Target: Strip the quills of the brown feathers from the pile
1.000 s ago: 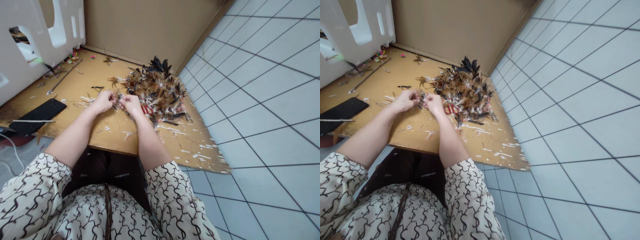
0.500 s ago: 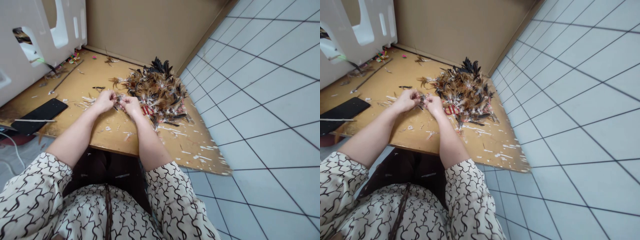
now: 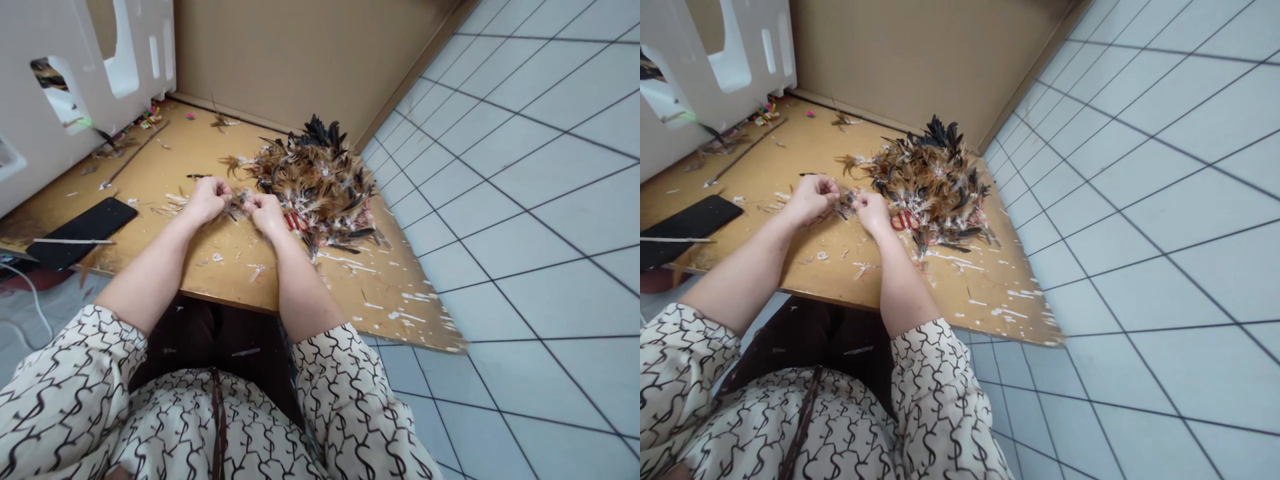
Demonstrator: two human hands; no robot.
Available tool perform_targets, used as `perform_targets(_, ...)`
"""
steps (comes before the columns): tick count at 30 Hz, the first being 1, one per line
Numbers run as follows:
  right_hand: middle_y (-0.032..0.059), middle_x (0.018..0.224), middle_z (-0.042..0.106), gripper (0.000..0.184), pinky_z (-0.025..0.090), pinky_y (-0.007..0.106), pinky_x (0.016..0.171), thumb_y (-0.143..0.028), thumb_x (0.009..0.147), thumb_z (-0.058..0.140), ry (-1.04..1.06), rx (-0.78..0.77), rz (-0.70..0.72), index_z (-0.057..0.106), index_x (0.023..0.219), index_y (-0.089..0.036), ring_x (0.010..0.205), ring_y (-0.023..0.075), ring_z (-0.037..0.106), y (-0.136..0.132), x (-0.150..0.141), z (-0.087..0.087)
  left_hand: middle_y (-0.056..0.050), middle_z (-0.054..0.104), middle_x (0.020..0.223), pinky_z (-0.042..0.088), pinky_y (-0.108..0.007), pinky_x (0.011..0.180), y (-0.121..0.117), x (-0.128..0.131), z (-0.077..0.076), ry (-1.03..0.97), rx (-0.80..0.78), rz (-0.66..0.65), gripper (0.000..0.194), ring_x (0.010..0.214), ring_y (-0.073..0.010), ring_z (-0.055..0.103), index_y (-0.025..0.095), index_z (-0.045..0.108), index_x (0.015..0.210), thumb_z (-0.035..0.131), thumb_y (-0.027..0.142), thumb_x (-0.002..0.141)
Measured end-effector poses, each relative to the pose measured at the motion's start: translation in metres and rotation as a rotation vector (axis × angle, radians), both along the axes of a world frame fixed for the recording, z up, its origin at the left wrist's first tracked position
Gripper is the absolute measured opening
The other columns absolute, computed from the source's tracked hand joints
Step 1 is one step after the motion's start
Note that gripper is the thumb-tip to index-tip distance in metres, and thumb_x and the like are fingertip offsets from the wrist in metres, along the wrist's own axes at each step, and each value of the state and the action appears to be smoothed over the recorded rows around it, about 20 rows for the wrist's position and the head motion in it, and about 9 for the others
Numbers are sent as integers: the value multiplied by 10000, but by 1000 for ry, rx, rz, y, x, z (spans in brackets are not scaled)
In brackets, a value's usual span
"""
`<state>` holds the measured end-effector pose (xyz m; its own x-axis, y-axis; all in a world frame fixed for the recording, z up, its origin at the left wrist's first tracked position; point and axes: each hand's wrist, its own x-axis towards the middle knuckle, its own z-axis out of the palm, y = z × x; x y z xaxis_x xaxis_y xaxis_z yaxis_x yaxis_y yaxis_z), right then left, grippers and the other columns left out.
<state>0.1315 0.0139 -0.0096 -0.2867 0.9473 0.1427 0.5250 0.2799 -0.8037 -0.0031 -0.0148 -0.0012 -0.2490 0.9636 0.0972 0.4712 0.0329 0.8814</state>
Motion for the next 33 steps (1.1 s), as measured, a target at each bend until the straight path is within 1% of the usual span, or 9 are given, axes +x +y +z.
perform_targets(4, -58, 481, 416, 168, 290, 228, 561, -180, 668, 486, 92, -29, -89, 472, 502, -161, 512, 79, 354, 9, 2, -7, 8, 497, 606, 393, -269, 646, 1, -4, 1, 83, -4, 54, 19, 596, -116, 447, 165, 514, 650, 498, 163, 640)
perform_targets(8, -54, 490, 437, 139, 322, 229, 574, -206, 662, 480, 153, -47, -118, 509, 535, -159, 522, 89, 388, 15, 3, -13, 0, 511, 624, 407, -280, 683, 0, -9, 1, 173, -24, 62, 51, 626, -126, 463, 166, 535, 675, 488, 169, 656)
perform_targets(14, -48, 503, 441, 147, 315, 229, 579, -206, 664, 501, 16, 10, -126, 514, 526, -158, 540, 90, 384, 13, 4, -8, -24, 557, 660, 425, -284, 685, -7, -12, 4, 278, -74, 59, 87, 693, -168, 522, 188, 560, 710, 499, 184, 648)
perform_targets(18, -47, 488, 427, 162, 314, 232, 580, -205, 683, 501, -61, 33, -126, 540, 533, -155, 538, 97, 380, 10, 4, -4, -41, 558, 587, 423, -284, 677, -13, -13, 10, 472, -156, -14, 93, 729, -211, 570, 195, 583, 673, 516, 161, 619)
perform_targets(21, -46, 473, 412, 179, 316, 236, 582, -207, 691, 501, -96, 51, -119, 544, 524, -157, 534, 102, 377, 8, 4, -3, -52, 545, 512, 425, -301, 653, -20, -22, 15, 612, -245, -56, 53, 692, -234, 585, 199, 597, 635, 545, 206, 628)
perform_targets(25, -44, 466, 405, 195, 317, 239, 593, -194, 692, 500, -131, 83, -106, 533, 504, -161, 536, 105, 383, 8, 3, -1, -105, 626, 630, 436, -335, 673, -31, -45, 18, 748, -271, 69, 116, 771, -274, 605, 211, 635, 664, 554, 292, 655)
perform_targets(28, -46, 462, 386, 203, 306, 239, 587, -189, 691, 497, -157, 94, -106, 518, 491, -160, 533, 101, 376, 7, 2, -1, -136, 660, 720, 440, -354, 691, -36, -59, 17, 836, -366, 123, 142, 830, -307, 610, 202, 650, 676, 576, 314, 632)
perform_targets(30, -47, 462, 380, 202, 300, 238, 582, -195, 687, 499, -159, 95, -107, 511, 489, -159, 535, 99, 371, 6, 2, -1, -142, 665, 717, 441, -354, 679, -37, -61, 18, 862, -427, 102, 129, 827, -318, 614, 197, 650, 664, 597, 294, 597)
perform_targets(33, -48, 463, 376, 204, 302, 236, 586, -198, 680, 503, -141, 101, -96, 499, 479, -162, 544, 99, 375, 5, 2, -1, -145, 656, 660, 438, -352, 666, -36, -52, 20, 829, -441, 12, 135, 784, -319, 620, 194, 641, 634, 586, 314, 607)
